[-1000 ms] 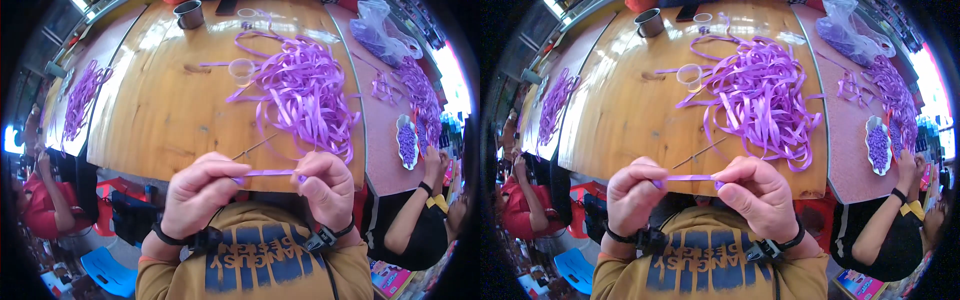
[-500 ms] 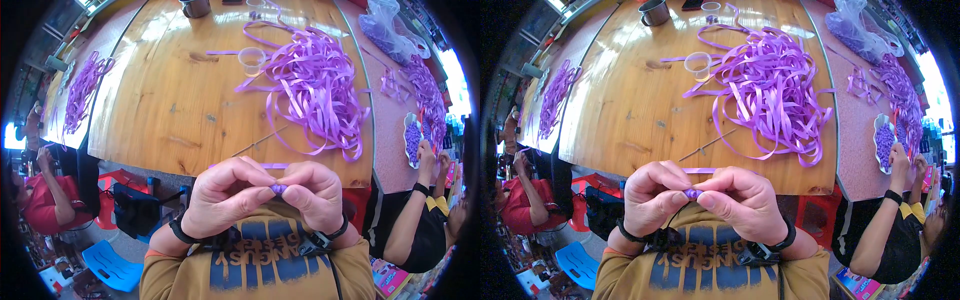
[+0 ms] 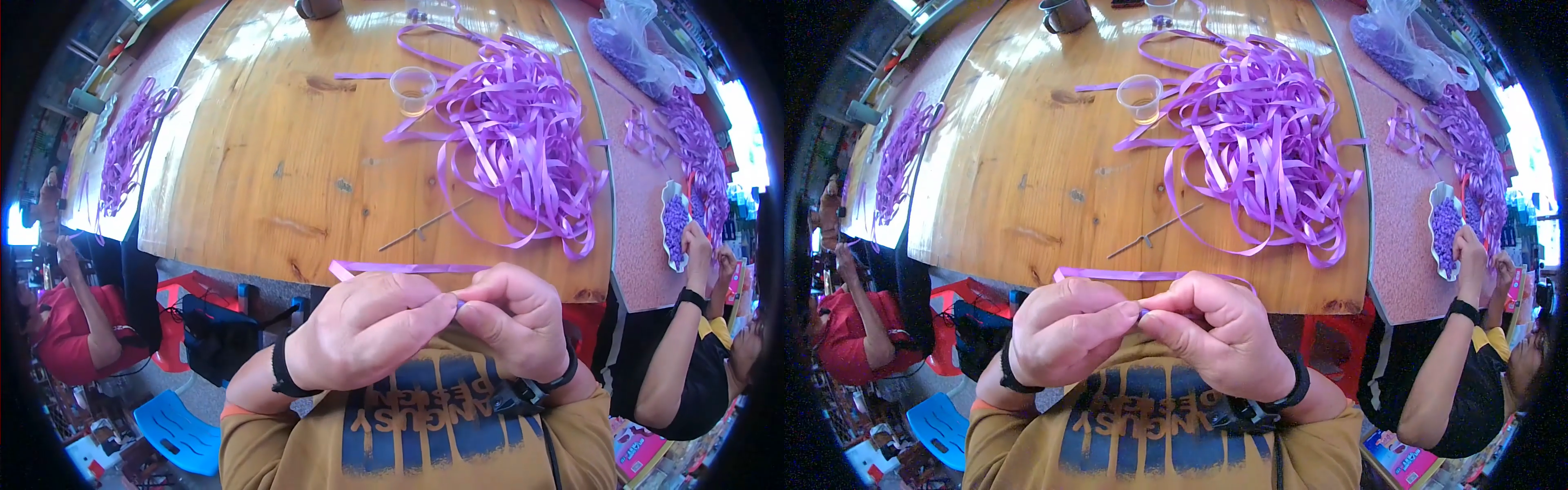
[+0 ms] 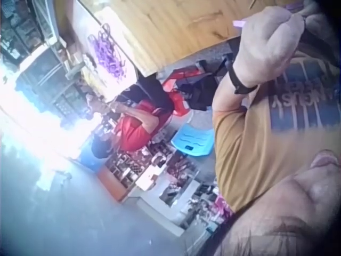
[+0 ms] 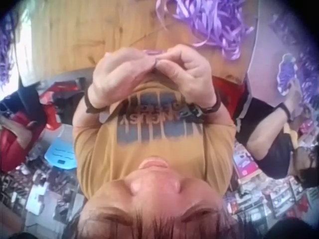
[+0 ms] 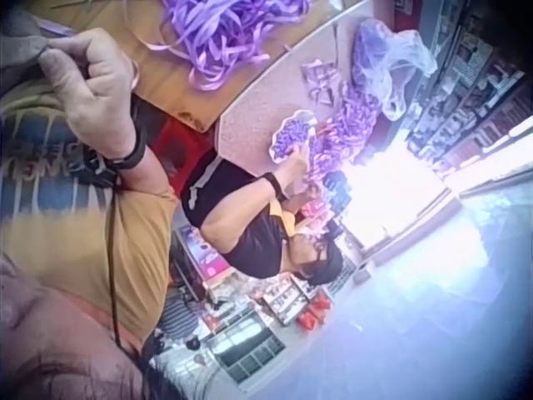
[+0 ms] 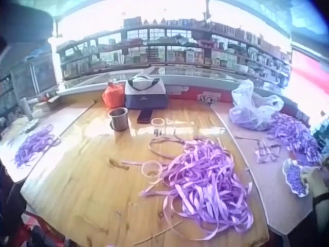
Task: Tying and assembling purple ribbons into decorative shapes and bows.
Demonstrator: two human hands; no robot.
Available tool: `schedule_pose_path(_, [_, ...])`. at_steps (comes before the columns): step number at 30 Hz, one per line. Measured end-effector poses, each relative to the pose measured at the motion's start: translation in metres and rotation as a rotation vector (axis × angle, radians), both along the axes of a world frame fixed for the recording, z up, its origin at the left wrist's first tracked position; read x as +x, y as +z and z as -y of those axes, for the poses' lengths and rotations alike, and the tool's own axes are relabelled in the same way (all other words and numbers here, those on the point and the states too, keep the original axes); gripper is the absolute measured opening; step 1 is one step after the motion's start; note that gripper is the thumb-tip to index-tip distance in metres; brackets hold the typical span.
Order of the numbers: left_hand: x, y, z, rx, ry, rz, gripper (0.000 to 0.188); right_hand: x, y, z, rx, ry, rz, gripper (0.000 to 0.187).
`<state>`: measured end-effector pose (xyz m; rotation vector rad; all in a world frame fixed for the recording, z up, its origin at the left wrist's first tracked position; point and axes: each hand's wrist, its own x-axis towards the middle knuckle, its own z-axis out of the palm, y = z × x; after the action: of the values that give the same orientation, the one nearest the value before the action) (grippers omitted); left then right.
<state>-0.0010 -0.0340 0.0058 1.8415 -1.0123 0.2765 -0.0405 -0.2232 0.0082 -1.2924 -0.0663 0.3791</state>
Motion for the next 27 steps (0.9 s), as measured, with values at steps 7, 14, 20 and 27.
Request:
schedule_pose_path(7, [-0.002, 0.002, 0.000, -0.084, 0.013, -0.480, 0.025, 0.001, 0.002, 0.002, 0.002, 0.001, -0.012, 0.009])
schedule_pose_path(14, [0.001, -0.004, -0.004, 0.016, -0.035, 0.082, 0.030, 0.003, 0.007, 0.002, -0.022, 0.028, -0.011, 0.009])
schedule_pose_path(20, [0.003, 0.015, -0.014, 0.318, -0.113, 0.395, 0.031, 0.005, 0.011, 0.007, -0.051, 0.130, -0.102, 0.007])
schedule_pose_path(27, [0.012, -0.005, -0.004, 0.007, -0.191, 0.087, 0.028, 0.006, 0.004, 0.001, 0.142, 0.083, -0.233, 0.008])
